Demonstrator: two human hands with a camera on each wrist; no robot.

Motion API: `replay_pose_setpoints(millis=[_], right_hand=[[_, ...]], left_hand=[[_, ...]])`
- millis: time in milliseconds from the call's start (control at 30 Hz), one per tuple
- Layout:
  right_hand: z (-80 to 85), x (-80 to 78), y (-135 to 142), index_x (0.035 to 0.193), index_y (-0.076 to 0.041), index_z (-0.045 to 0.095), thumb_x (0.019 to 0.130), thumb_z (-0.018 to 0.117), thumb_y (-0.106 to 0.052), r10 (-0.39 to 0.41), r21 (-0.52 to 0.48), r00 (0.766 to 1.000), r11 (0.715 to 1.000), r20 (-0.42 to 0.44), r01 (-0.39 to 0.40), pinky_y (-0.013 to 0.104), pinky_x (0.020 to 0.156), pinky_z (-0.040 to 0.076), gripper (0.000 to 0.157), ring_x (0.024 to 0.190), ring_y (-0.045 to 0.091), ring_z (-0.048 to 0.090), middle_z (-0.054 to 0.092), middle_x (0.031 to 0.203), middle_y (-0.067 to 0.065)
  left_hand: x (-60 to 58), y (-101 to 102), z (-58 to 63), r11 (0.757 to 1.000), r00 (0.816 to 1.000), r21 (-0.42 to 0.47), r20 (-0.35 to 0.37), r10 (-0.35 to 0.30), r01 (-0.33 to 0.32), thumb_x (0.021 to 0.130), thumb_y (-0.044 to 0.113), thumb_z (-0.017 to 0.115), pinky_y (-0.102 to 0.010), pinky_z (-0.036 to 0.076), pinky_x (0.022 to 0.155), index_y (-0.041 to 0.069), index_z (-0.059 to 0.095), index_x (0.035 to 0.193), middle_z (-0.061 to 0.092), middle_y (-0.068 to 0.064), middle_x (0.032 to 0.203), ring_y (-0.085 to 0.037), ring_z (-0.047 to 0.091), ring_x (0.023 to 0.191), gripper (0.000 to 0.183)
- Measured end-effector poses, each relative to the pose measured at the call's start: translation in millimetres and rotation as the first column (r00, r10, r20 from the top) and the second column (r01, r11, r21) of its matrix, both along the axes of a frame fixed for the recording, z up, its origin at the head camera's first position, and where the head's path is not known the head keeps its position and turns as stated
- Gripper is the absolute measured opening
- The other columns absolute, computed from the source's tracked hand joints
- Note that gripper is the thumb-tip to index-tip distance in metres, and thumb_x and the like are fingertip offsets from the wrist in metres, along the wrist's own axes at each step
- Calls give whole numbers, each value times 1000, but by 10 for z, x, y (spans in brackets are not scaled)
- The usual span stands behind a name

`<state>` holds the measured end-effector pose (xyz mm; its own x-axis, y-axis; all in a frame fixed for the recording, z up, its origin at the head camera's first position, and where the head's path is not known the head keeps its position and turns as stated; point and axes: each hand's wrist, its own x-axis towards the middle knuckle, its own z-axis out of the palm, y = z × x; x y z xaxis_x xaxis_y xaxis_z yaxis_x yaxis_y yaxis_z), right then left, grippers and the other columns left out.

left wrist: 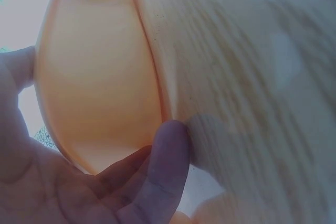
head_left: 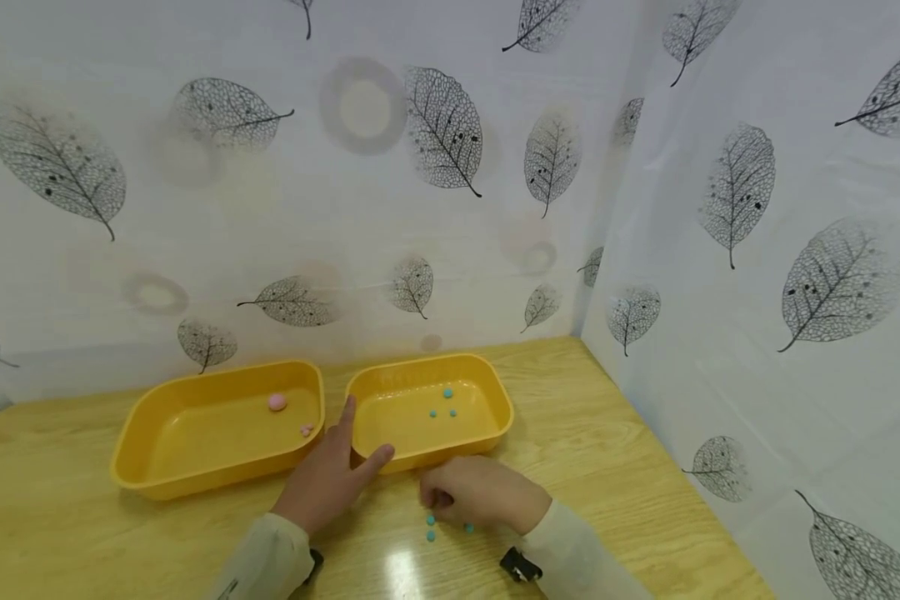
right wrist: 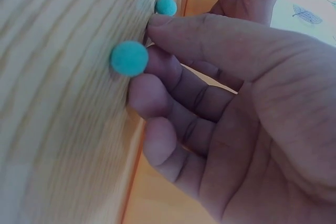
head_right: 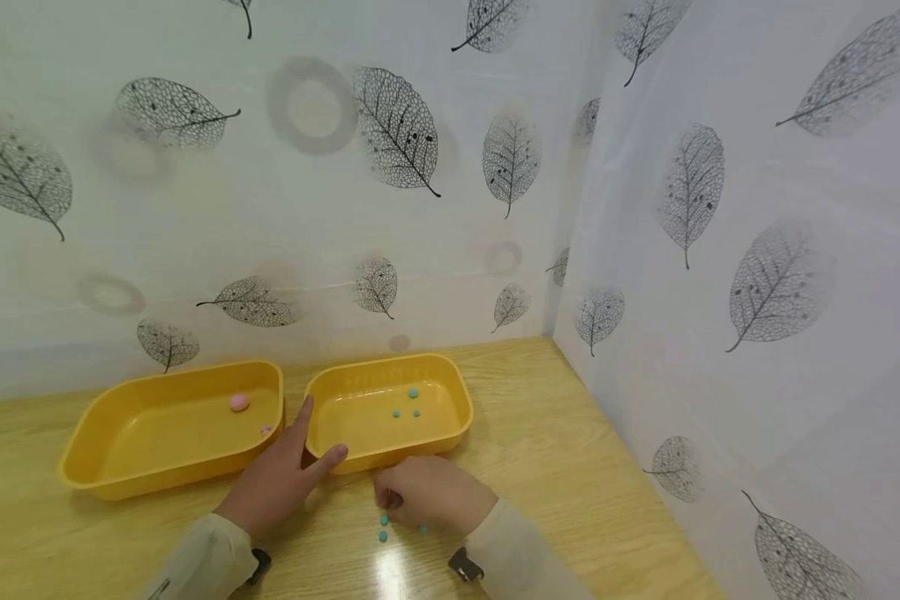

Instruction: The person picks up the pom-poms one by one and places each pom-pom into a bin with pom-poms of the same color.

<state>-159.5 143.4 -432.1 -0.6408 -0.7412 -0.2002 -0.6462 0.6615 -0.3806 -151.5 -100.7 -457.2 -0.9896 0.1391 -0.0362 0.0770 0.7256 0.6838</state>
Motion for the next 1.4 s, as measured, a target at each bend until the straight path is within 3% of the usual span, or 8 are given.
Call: replay_pose_setpoints(millis=[633, 1100, 1400], right_hand=[[-38, -23, 19, 96, -23, 70, 96, 73, -12, 18, 7, 1000, 1000, -11, -18, 13, 64, 44, 12, 65, -4, 47, 54, 77, -18], [10, 17, -19, 94, -24, 72, 95, 76, -14, 60, 40, 998, 997, -30, -59, 12, 66, 44, 10, 70, -4, 48, 56, 79, -19], [-6, 19, -16, 94, -23, 70, 94, 77, -14, 69, 44, 997, 997, -40, -67, 11, 67, 43, 11, 70, -5, 47, 56, 79, -18]], left_hand=[[6, 8, 50, 1000, 1000, -10, -6, -6, 6, 94, 78, 49, -61, 43, 108, 16, -3, 168, 40, -28, 159, -44, 51, 137, 109], [16, 15, 68, 1000, 1000, -22, -3, 0, 0, 94, 77, 50, -57, 51, 98, 12, 0, 167, 49, -25, 152, -35, 62, 122, 110], [12, 19, 59, 1000, 1000, -18, 2, -3, 3, 94, 78, 50, -57, 50, 100, 13, -2, 167, 47, -25, 154, -37, 60, 126, 111]])
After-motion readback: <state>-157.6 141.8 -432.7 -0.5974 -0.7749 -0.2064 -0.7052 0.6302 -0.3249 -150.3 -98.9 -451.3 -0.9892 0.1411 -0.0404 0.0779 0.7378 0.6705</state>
